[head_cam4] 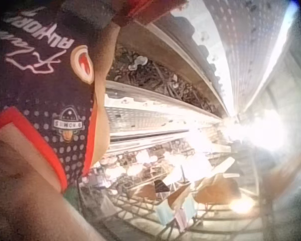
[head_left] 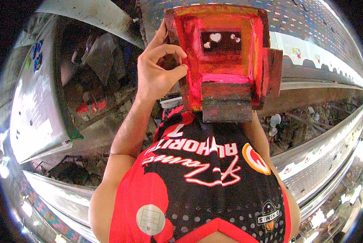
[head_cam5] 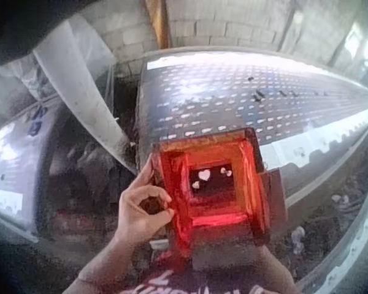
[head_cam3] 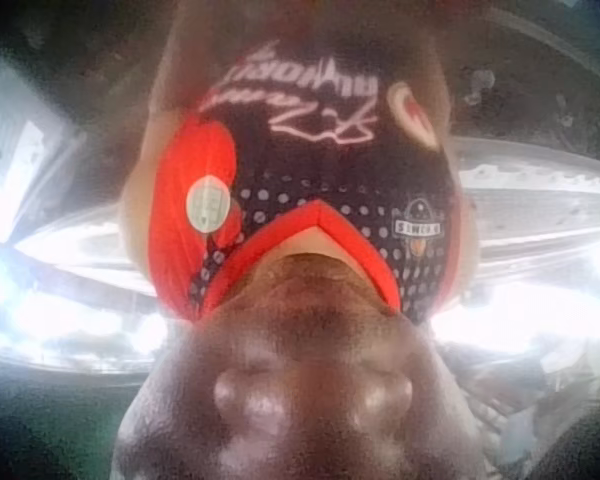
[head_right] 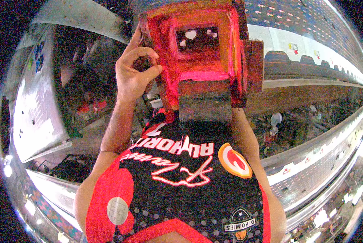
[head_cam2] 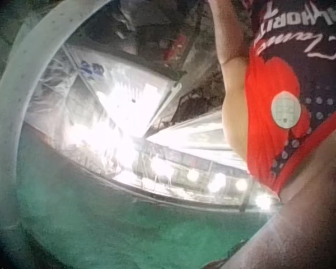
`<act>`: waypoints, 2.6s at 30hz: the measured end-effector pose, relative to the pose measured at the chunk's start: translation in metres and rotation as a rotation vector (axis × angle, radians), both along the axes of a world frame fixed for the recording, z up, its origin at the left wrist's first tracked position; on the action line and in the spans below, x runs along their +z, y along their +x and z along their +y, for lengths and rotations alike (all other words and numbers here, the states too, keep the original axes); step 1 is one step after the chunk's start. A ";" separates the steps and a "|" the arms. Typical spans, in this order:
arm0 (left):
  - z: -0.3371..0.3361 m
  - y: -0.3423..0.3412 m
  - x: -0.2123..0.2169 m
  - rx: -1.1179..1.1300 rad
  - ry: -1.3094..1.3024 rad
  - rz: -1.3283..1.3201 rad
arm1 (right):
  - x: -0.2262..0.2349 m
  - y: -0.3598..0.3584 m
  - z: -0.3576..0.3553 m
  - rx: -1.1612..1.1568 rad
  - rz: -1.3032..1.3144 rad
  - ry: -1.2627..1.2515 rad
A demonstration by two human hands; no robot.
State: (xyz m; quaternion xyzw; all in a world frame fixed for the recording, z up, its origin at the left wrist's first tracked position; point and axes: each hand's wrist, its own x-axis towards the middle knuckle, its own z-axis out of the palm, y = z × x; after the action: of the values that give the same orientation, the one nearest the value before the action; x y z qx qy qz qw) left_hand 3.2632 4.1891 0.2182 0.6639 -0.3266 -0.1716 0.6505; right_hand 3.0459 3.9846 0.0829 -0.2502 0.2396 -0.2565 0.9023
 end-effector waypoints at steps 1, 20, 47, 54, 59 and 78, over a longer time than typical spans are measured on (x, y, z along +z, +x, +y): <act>0.000 -0.001 -0.001 -0.001 -0.003 0.008 | 0.001 0.001 0.001 0.005 0.007 -0.002; 0.007 0.004 -0.030 0.028 0.094 -0.007 | 0.005 0.008 0.002 0.083 0.116 -0.090; 0.118 0.069 -0.128 0.312 0.300 -0.052 | 0.001 -0.043 -0.016 0.444 1.063 -2.010; 0.046 0.042 -0.175 0.191 0.240 -0.055 | 0.047 -0.011 -0.001 0.163 0.751 -1.762; 0.008 0.026 -0.178 0.098 0.268 0.057 | 0.036 -0.005 0.018 0.414 0.486 -1.951; 0.001 0.029 -0.207 0.065 0.244 0.085 | 0.043 0.032 0.014 0.657 0.364 -2.038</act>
State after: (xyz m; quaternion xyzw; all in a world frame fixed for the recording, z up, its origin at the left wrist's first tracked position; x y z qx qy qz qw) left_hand 3.2918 4.1900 0.0115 0.7403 -0.2537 -0.2170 0.5836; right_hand 3.0779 3.9982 0.1257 -0.9678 -0.0342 -0.0398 0.2460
